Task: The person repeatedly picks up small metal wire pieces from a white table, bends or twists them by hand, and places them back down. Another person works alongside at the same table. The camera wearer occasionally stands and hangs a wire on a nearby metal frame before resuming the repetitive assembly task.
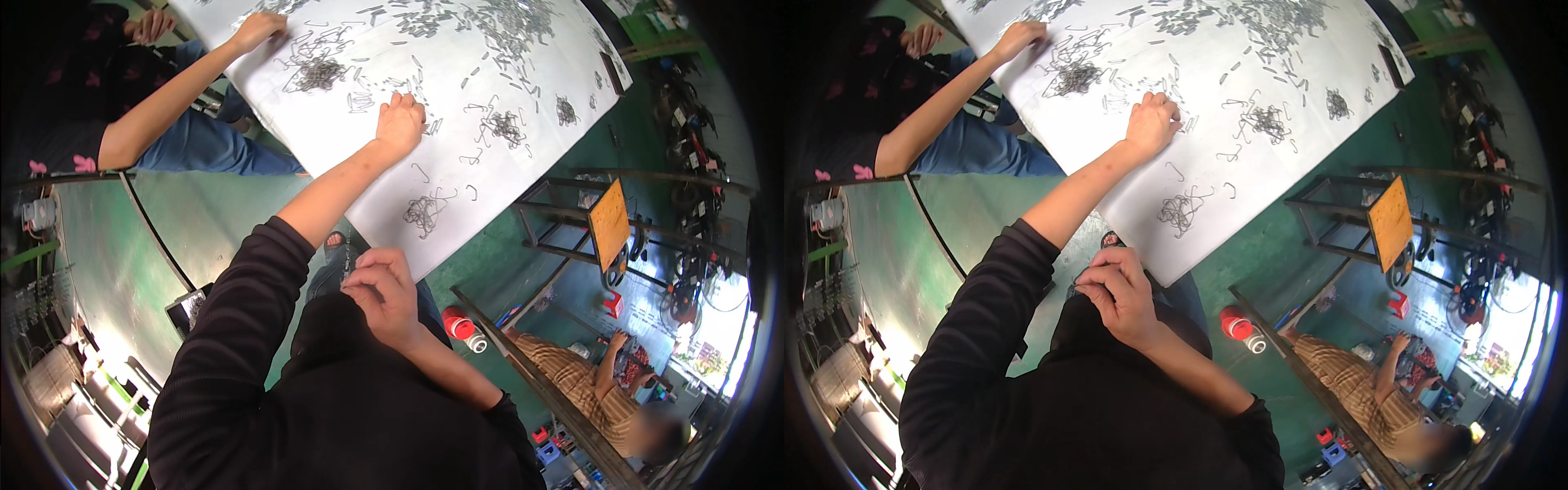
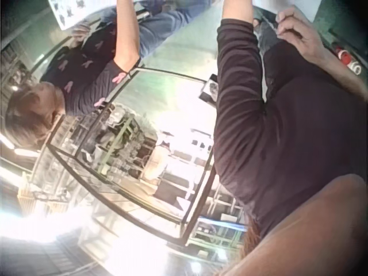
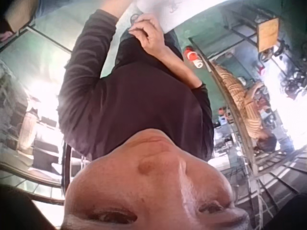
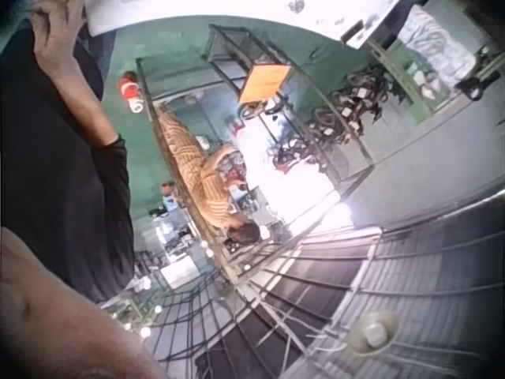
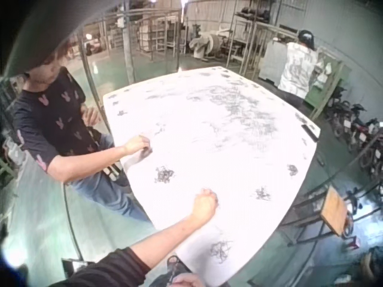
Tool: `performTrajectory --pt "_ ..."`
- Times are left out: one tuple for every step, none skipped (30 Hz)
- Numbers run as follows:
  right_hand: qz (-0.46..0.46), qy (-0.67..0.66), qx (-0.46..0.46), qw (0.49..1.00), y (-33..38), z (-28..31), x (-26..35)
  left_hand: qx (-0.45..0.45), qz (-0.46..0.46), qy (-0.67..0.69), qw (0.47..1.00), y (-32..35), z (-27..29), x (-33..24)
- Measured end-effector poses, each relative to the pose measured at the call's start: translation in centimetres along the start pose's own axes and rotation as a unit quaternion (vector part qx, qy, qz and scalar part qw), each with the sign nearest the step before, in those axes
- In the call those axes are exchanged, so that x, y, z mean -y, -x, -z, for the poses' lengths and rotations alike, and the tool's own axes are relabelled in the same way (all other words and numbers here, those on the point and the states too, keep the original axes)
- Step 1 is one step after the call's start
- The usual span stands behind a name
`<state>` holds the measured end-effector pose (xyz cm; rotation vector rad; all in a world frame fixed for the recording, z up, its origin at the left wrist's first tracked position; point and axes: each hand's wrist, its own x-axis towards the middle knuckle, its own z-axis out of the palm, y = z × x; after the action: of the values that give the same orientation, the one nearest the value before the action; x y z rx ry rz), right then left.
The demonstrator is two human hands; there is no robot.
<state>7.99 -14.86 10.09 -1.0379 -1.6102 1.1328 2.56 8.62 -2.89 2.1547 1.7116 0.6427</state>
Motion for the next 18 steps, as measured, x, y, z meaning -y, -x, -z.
performTrajectory --pt "0.019 0.0 -0.006 1.0 0.0 -0.1 -0.3 0.007 -0.026 -0.023 0.999 -0.4 -0.2 0.0" --pt "0.015 0.004 -0.003 1.0 0.1 0.0 -0.6 0.018 -0.051 -0.046 0.997 -0.6 -0.3 0.1" --pt "0.014 0.006 -0.003 1.0 0.3 0.0 -0.7 0.029 -0.077 -0.069 0.994 -0.7 -0.3 0.2" --pt "0.013 0.008 -0.001 1.0 0.4 0.0 -0.8 0.027 -0.097 -0.074 0.992 -0.7 -0.3 0.3" --pt "0.0 0.0 -0.014 1.0 0.7 -0.2 -0.8 0.024 -0.117 -0.079 0.99 -0.7 -0.2 0.4" --pt "-0.013 -0.008 -0.026 1.0 0.9 -0.5 -0.7 0.02 -0.135 -0.084 0.987 -0.6 -0.1 0.4" --pt "-0.031 -0.019 -0.031 0.999 1.0 -0.7 -0.7 0.021 -0.105 -0.054 0.993 -0.5 0.0 0.4" --pt "-0.014 -0.009 -0.038 0.999 1.1 -1.0 -0.7 0.041 -0.081 -0.043 0.995 -0.6 0.1 0.4" --pt "-0.004 -0.001 -0.039 0.999 1.2 -1.2 -0.6 0.061 -0.056 -0.031 0.996 -0.8 0.2 0.4" --pt "0.004 0.003 -0.04 0.999 1.3 -1.4 -0.6 0.073 -0.033 -0.017 0.997 -0.8 0.2 0.4" --pt "0.004 0.011 -0.044 0.999 1.4 -1.7 -0.5 0.085 -0.041 -0.024 0.995 -0.9 0.2 0.4" --pt "0.003 0.013 -0.048 0.999 1.6 -2.0 -0.4 0.09 -0.052 -0.031 0.994 -0.9 0.1 0.4" --pt "0.001 0.013 -0.05 0.999 1.7 -2.3 -0.3 0.092 -0.065 -0.04 0.993 -1.0 0.0 0.5" --pt "0.0 0.013 -0.057 0.998 1.9 -2.5 -0.2 0.088 -0.085 -0.05 0.991 -1.0 -0.1 0.6" --pt "-0.003 0.011 -0.064 0.998 2.0 -2.8 -0.2 0.082 -0.11 -0.063 0.989 -0.9 -0.1 0.8" --pt "-0.006 0.009 -0.072 0.997 2.1 -3.1 -0.1 0.076 -0.135 -0.075 0.985 -0.8 0.0 0.9" --pt "0.0 0.018 -0.079 0.997 2.1 -3.4 -0.1 0.046 -0.145 -0.056 0.987 -0.5 0.2 1.0" --pt "0.007 0.028 -0.085 0.996 2.2 -3.6 -0.1 0.017 -0.155 -0.036 0.987 -0.1 0.6 1.0"
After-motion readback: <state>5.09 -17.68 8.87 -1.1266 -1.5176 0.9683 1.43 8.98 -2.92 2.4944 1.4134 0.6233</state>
